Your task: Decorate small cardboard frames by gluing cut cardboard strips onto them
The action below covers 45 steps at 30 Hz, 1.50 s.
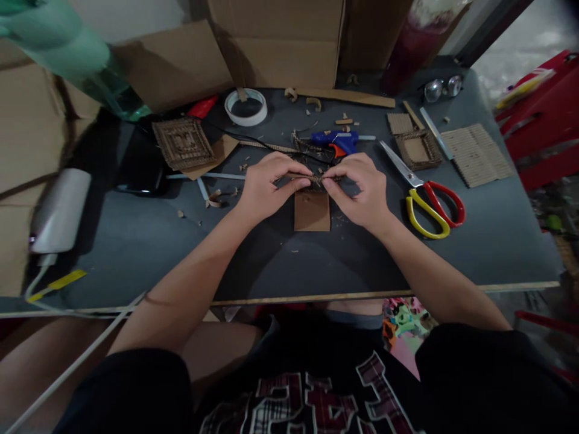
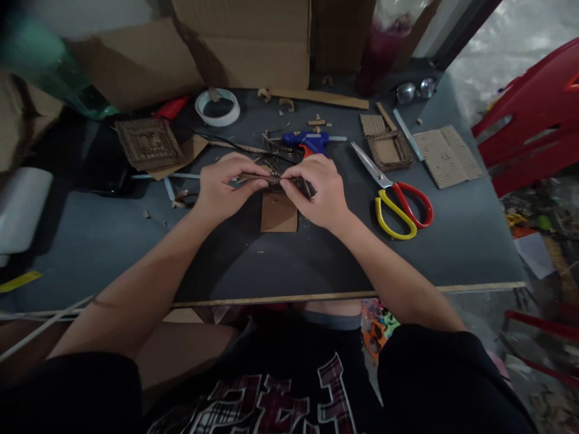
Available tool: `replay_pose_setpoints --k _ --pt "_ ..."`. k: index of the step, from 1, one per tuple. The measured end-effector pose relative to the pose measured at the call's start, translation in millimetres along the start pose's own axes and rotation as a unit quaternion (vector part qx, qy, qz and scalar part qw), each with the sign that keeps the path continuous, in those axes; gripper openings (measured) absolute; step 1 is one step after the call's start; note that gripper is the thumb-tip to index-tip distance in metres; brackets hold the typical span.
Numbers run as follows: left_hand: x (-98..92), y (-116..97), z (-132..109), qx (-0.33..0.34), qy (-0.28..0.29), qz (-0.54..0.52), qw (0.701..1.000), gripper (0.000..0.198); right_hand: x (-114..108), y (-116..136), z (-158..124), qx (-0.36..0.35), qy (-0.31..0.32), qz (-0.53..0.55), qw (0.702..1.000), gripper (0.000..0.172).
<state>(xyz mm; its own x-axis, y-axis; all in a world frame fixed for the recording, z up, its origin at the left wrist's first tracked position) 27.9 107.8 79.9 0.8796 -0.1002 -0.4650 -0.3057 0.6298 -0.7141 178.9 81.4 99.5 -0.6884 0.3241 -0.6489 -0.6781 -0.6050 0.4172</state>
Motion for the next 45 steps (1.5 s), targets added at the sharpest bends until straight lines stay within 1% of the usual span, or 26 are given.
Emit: replay_pose_setpoints --k 3,9,11,15,18,21,24,27,28,29,30,32,33,34,36,38,40,43,45 --pt "3.8 3.6 -0.3 -0.01 0.003 -0.02 1.0 0.04 3.2 -3.0 -3.0 -0.007 0.012 -0.004 1.0 0.02" --pt "6.9 7.8 -2.5 -0.042 -0.003 -0.048 0.998 0.043 6.4 1.5 -3.2 -0.023 0.027 -0.014 0.999 0.019" --pt "10.1 7.9 -3.5 -0.047 0.004 -0.06 0.997 0.044 4.0 1.6 -3.5 -0.025 0.016 -0.019 0.999 0.019" --pt "10.5 13.7 -6.1 -0.077 -0.019 -0.096 0.992 0.049 -5.7 -4.6 -3.8 -0.011 -0.025 -0.033 0.999 0.017" --pt "11.0 11.7 -6.3 -0.078 -0.017 -0.103 0.991 0.045 -11.9 -6.4 -4.1 -0.011 -0.048 -0.023 0.999 0.013" --pt "11.2 0.0 -4.9 -0.051 -0.005 -0.087 0.995 0.042 -11.3 -6.1 -4.7 -0.013 -0.044 -0.024 0.999 0.013" --pt "8.6 -16.6 -4.0 0.001 -0.016 -0.082 0.997 0.037 -5.2 -7.3 -5.3 -0.009 -0.026 -0.047 0.999 0.017" --pt "9.3 -29.6 -5.2 0.056 -0.014 -0.057 0.997 0.032 0.9 -4.9 -5.2 -0.016 -0.005 -0.073 0.997 0.02" --pt "9.6 -33.1 -6.3 0.075 -0.012 -0.043 0.996 0.031 -1.5 -2.1 -5.2 -0.022 -0.016 -0.08 0.996 0.019" --pt "9.4 -36.8 -7.9 0.095 -0.011 -0.026 0.995 0.029 -7.0 2.2 -5.6 -0.033 -0.041 -0.087 0.995 0.019" --pt "8.6 -40.9 -10.1 0.117 -0.015 -0.002 0.993 0.027 -14.4 7.8 -6.8 -0.046 -0.075 -0.092 0.992 0.022" --pt "6.7 -49.7 -15.6 0.159 -0.028 0.064 0.985 0.024 -28.8 22.0 -12.5 -0.089 -0.144 -0.092 0.981 0.034" --pt "6.6 -53.6 -18.3 0.174 -0.035 0.104 0.979 0.024 -32.3 28.4 -15.8 -0.111 -0.161 -0.088 0.977 0.037" --pt "6.9 -56.9 -20.7 0.184 -0.04 0.142 0.972 0.024 -32.7 33.2 -18.3 -0.127 -0.164 -0.086 0.974 0.037" --pt "7.6 -59.5 -23.3 0.183 -0.048 0.2 0.961 0.025 -27.6 37.2 -20.6 -0.137 -0.145 -0.09 0.976 0.03" --pt "6.9 -58.7 -24.1 0.172 -0.055 0.227 0.957 0.026 -24.1 38.5 -21.9 -0.137 -0.138 -0.095 0.976 0.02" --pt "6.2 -57.0 -24.7 0.169 -0.06 0.232 0.956 0.027 -25.1 42.0 -23.4 -0.151 -0.151 -0.087 0.973 0.013" --pt "7.6 -52.3 -24.7 0.166 -0.052 0.225 0.959 0.026 -24.1 45.5 -22.4 -0.156 -0.15 -0.092 0.972 0.013" --pt "7.8 -46.8 -22.8 0.136 -0.048 0.203 0.969 0.024 -22.3 45.5 -20.4 -0.146 -0.141 -0.106 0.973 0.008"
Point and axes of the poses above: each hand's wrist, its own z-axis towards the middle knuckle, its own x-axis out of the palm, y = z × x, the point moved 10 cm from there along z, towards the middle knuckle, and after that the axes turned 8 degrees about -z, right-handed, at the moved point
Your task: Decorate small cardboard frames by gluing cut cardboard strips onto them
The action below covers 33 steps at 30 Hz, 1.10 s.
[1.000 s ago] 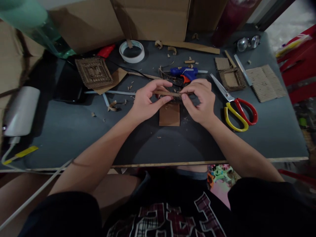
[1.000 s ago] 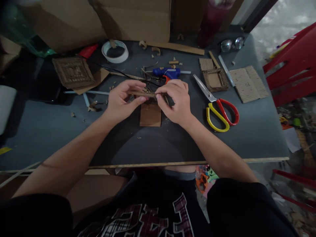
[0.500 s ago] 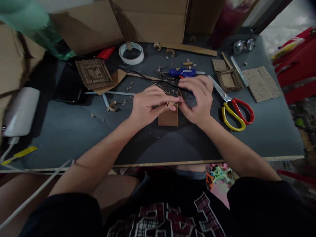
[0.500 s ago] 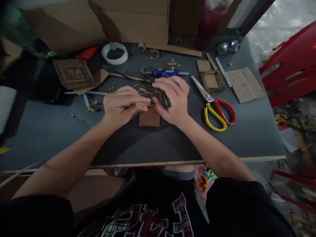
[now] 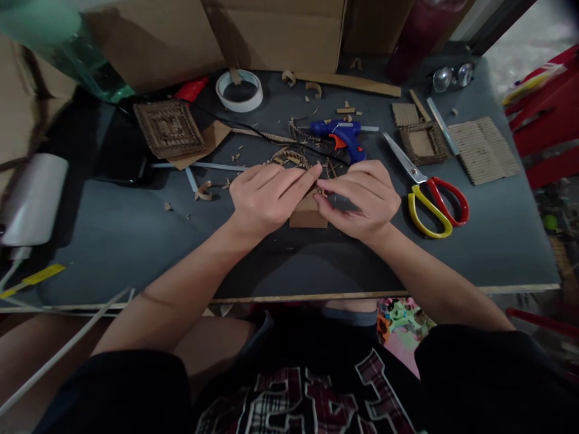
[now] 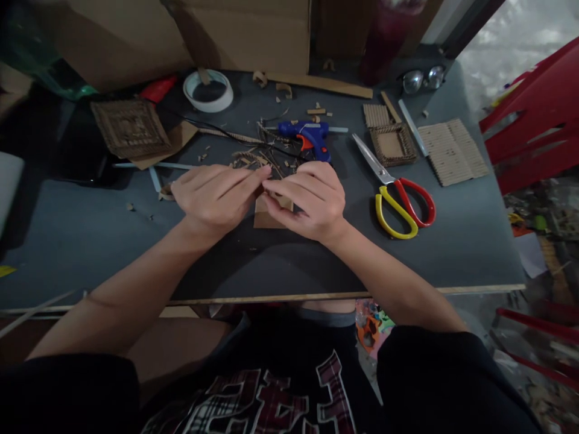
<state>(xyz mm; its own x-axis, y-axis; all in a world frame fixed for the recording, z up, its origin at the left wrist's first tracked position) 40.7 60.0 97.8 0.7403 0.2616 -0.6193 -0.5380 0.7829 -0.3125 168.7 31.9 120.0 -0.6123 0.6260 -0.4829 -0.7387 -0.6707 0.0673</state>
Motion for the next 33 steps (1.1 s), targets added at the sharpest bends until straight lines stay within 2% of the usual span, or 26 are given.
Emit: replay_pose_setpoints --k 3,5,7,10,12,14,17,20,28,33 --pt "-1.7 12.9 1.4 -0.098 -0.022 -0.065 0.993 0.022 -4.7 -4.7 1.6 0.023 -0.021 0.008 0.999 0.01" --pt "0.8 23.0 0.8 -0.173 -0.039 -0.15 0.973 0.026 -8.6 -11.0 1.6 0.043 -0.04 0.026 0.998 0.011" --pt "14.8 30.3 -0.4 -0.23 -0.024 -0.274 0.933 0.037 -8.0 -17.3 0.5 0.057 -0.04 0.044 0.997 0.01" --pt "42.4 36.1 -4.8 -0.284 0.012 -0.438 0.853 0.046 1.8 -23.5 -2.6 0.065 -0.008 0.07 0.995 0.011" --pt "52.9 41.7 -9.0 -0.311 0.005 -0.487 0.816 0.046 8.2 -26.8 -4.8 0.071 0.005 0.089 0.993 0.012" --pt "55.8 46.6 -11.6 -0.322 -0.02 -0.507 0.799 0.046 10.7 -28.9 -5.6 0.075 -0.001 0.112 0.991 0.011" --pt "53.3 48.0 -10.8 -0.315 -0.046 -0.519 0.793 0.043 11.3 -28.7 -4.2 0.071 -0.014 0.146 0.987 0.009" --pt "50.9 45.6 -7.8 -0.303 -0.042 -0.516 0.8 0.042 15.5 -28.3 -2.3 0.076 0.008 0.151 0.986 0.011" --pt "52.4 50.9 -12.3 -0.323 -0.028 -0.487 0.811 0.044 8.0 -21.1 -4.9 0.014 0.009 0.063 0.998 0.014" --pt "49.8 52.5 -12.3 -0.313 -0.017 -0.449 0.837 0.045 11.2 -19.6 -7.5 -0.021 0.027 0.019 0.999 0.01"
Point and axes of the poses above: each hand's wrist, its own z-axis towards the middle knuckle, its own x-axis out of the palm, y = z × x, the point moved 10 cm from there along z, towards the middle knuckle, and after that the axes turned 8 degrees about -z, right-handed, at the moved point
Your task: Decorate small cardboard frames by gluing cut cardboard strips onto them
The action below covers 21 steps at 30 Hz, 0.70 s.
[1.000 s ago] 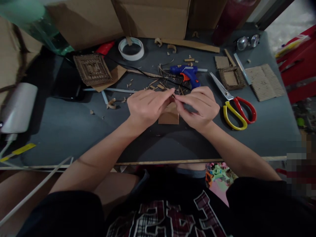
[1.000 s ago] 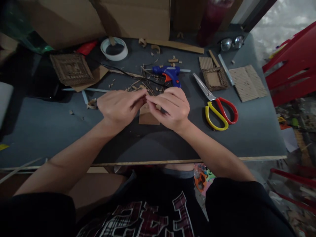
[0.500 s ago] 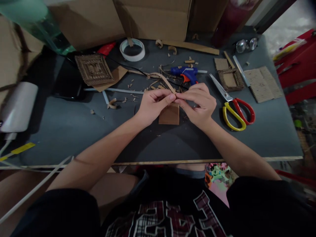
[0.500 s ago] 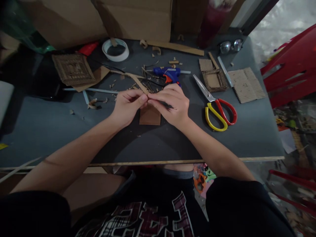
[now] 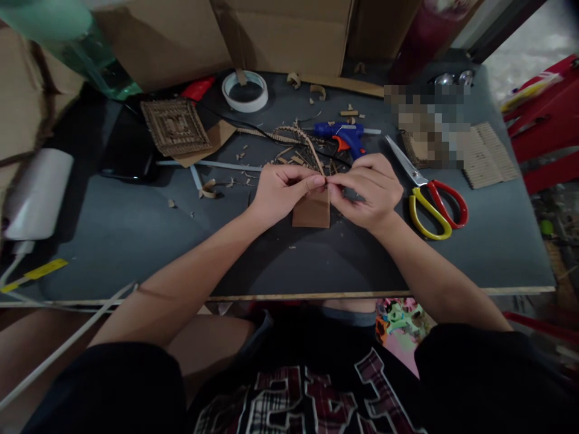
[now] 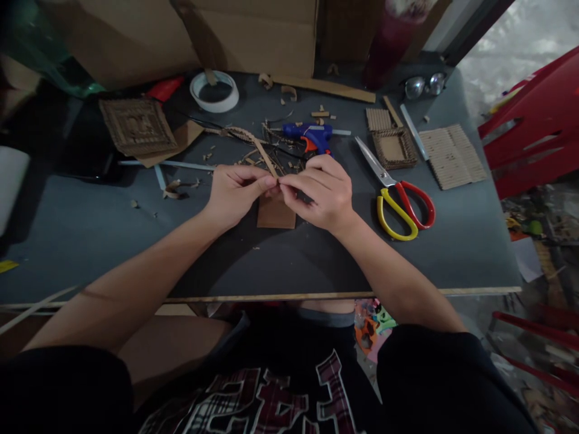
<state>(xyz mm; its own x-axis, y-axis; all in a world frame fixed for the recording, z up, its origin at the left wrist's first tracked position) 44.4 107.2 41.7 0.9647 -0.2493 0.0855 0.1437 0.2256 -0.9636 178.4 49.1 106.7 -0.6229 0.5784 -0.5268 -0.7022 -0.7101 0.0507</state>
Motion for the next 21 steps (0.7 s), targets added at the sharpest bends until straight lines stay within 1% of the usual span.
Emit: replay_pose_setpoints --k 3,8,12,17,21 --pt "-0.1 -1.5 0.0 0.003 -0.001 0.019 1.0 0.047 5.5 -2.4 -2.3 0.002 0.027 -0.02 0.999 0.01" --pt "-0.3 -2.3 -0.3 0.001 -0.006 0.028 1.0 0.046 4.3 -3.9 -4.7 0.01 0.021 0.006 1.0 0.008" --pt "-0.1 -2.2 -0.6 -0.001 -0.005 0.022 1.0 0.045 8.9 -3.0 -1.5 0.013 0.048 -0.022 0.999 0.011" --pt "-0.1 -2.8 -0.7 0.008 -0.009 0.018 1.0 0.047 1.0 3.5 2.8 -0.003 0.009 -0.027 1.0 0.01" --pt "0.4 -2.3 -1.0 -0.001 -0.007 0.023 1.0 0.048 7.6 1.1 2.0 0.015 0.039 -0.036 0.998 0.012"
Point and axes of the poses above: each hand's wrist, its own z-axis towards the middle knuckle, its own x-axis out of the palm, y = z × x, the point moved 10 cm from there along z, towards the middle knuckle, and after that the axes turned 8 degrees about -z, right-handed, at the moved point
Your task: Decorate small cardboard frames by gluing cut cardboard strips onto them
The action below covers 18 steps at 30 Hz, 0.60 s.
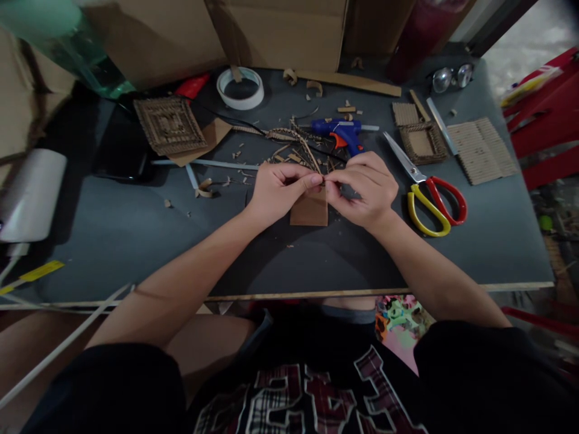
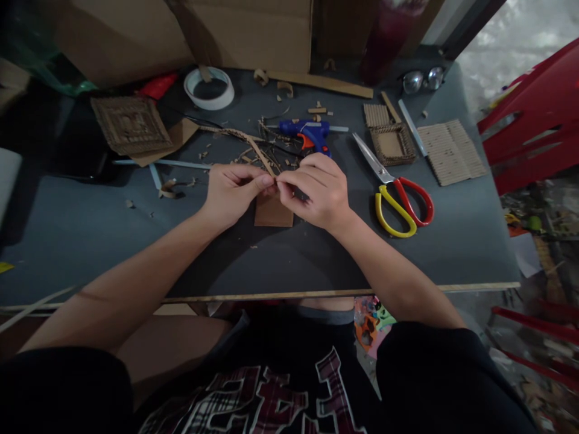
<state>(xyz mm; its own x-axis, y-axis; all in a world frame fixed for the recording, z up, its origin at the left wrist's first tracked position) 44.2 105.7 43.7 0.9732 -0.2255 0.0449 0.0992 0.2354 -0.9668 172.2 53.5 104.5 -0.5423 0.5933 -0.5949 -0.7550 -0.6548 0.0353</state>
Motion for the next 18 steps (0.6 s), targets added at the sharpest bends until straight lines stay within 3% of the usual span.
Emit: replay_pose_setpoints --k 5,18 --pt "2.3 -2.7 -0.2 0.004 0.015 -0.001 1.0 0.045 -4.9 2.2 0.6 -0.008 -0.024 0.023 0.999 0.01" --pt "3.1 -9.4 -2.7 0.04 0.021 0.064 0.997 0.041 -3.0 -0.6 3.9 0.036 -0.005 0.037 0.999 0.011"
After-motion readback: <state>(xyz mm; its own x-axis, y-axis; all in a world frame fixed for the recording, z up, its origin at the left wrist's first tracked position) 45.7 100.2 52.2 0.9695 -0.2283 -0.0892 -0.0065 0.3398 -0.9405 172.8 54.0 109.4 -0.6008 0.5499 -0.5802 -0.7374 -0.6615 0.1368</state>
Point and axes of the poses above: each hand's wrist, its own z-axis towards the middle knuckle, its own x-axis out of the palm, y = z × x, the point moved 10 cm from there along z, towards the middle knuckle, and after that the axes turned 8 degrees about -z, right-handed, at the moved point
